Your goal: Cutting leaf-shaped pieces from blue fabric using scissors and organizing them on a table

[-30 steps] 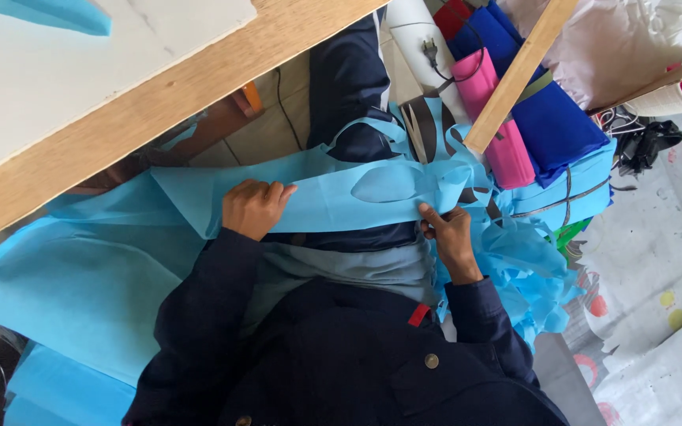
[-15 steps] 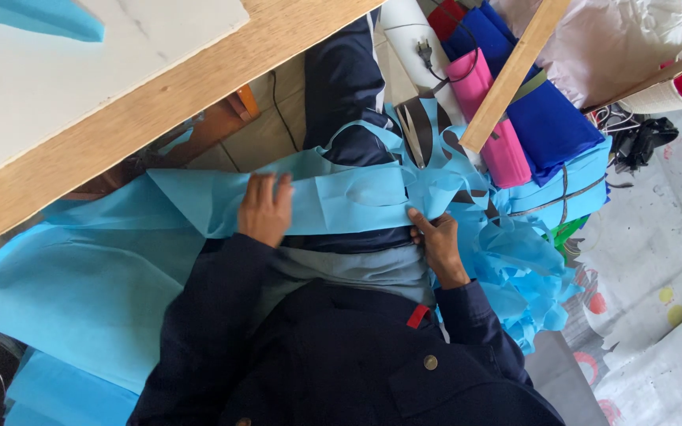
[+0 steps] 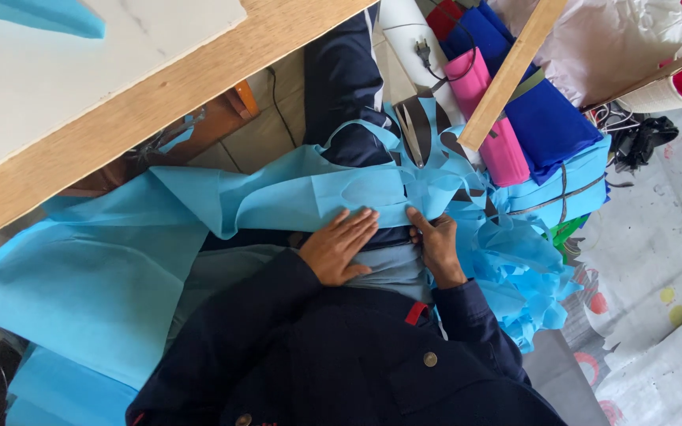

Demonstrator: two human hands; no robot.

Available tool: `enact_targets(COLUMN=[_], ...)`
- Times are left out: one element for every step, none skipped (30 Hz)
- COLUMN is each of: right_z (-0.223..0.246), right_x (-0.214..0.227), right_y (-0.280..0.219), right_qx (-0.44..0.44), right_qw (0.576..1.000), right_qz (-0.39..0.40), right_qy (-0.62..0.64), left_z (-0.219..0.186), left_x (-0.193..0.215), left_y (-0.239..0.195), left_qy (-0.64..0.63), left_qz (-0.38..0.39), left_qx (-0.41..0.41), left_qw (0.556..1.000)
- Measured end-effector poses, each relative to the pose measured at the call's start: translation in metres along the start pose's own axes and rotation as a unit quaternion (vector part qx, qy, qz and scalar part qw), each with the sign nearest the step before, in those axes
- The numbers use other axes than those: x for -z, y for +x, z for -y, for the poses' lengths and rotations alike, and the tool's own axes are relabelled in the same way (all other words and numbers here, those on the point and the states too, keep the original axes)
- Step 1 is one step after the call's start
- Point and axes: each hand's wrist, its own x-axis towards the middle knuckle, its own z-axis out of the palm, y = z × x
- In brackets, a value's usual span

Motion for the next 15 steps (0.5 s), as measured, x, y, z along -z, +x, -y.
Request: enact_targets(right_z=[0.004, 0.009, 0.011, 0.014, 0.018, 0.016, 0.013, 0.011, 0.006, 0.002, -0.001, 0.005, 0.011, 0.016, 0.019], right_x=[-0.001, -0.003, -0.005, -0.006, -0.008, -0.006, -0.005, -0.004, -0.002, 0.001, 0.002, -0.001, -0.004, -0.006, -0.006], right_y=[-0.002, -0.003, -0.006, -0.008, -0.009, -0.008, -0.007, -0.005, -0.003, -0.002, 0.002, -0.001, -0.003, -0.006, -0.007], right_qx=[-0.005, -0.009, -0.009, -0.014, -0.018, -0.016, -0.023, -0.031, -0.029, -0.029, -0.028, -0.025, -0.032, -0.040, -0.035], right_qw=[1.000, 1.000, 1.000, 1.000, 1.000, 1.000, 1.000, 0.999, 0.999, 0.999, 0.999, 0.999, 0.999, 0.998, 0.998], right_qz=[0.002, 0.004, 0.004, 0.003, 0.002, 0.002, -0.004, -0.009, -0.009, -0.004, 0.003, 0.005, 0.016, 0.027, 0.028], right_qy=[0.002, 0.004, 0.004, 0.007, 0.011, 0.011, 0.017, 0.023, 0.024, 0.024, 0.024, 0.025, 0.029, 0.033, 0.036], left_z=[0.003, 0.007, 0.009, 0.011, 0.013, 0.017, 0.020, 0.023, 0.026, 0.028, 0.032, 0.031, 0.030, 0.029, 0.027], left_x=[0.002, 0.004, 0.004, 0.004, 0.004, 0.003, 0.002, 0.002, 0.002, 0.003, 0.004, 0.005, 0.005, 0.006, 0.010], left_y=[-0.005, -0.010, -0.016, -0.022, -0.027, -0.032, -0.039, -0.045, -0.053, -0.062, -0.069, -0.078, -0.086, -0.093, -0.093], left_qy=[-0.015, -0.030, -0.030, -0.039, -0.047, -0.047, -0.044, -0.042, -0.040, -0.023, -0.003, 0.000, 0.030, 0.060, 0.063], left_qz=[-0.005, -0.009, -0.010, 0.001, 0.010, 0.009, 0.011, 0.013, 0.011, 0.039, 0.065, 0.062, 0.036, 0.009, 0.007], left_qx=[0.001, 0.002, 0.003, 0.013, 0.022, 0.021, 0.028, 0.035, 0.034, 0.058, 0.082, 0.081, 0.108, 0.135, 0.131], left_qw=[1.000, 1.000, 1.000, 0.999, 0.999, 0.999, 0.999, 0.998, 0.999, 0.997, 0.995, 0.995, 0.993, 0.989, 0.989])
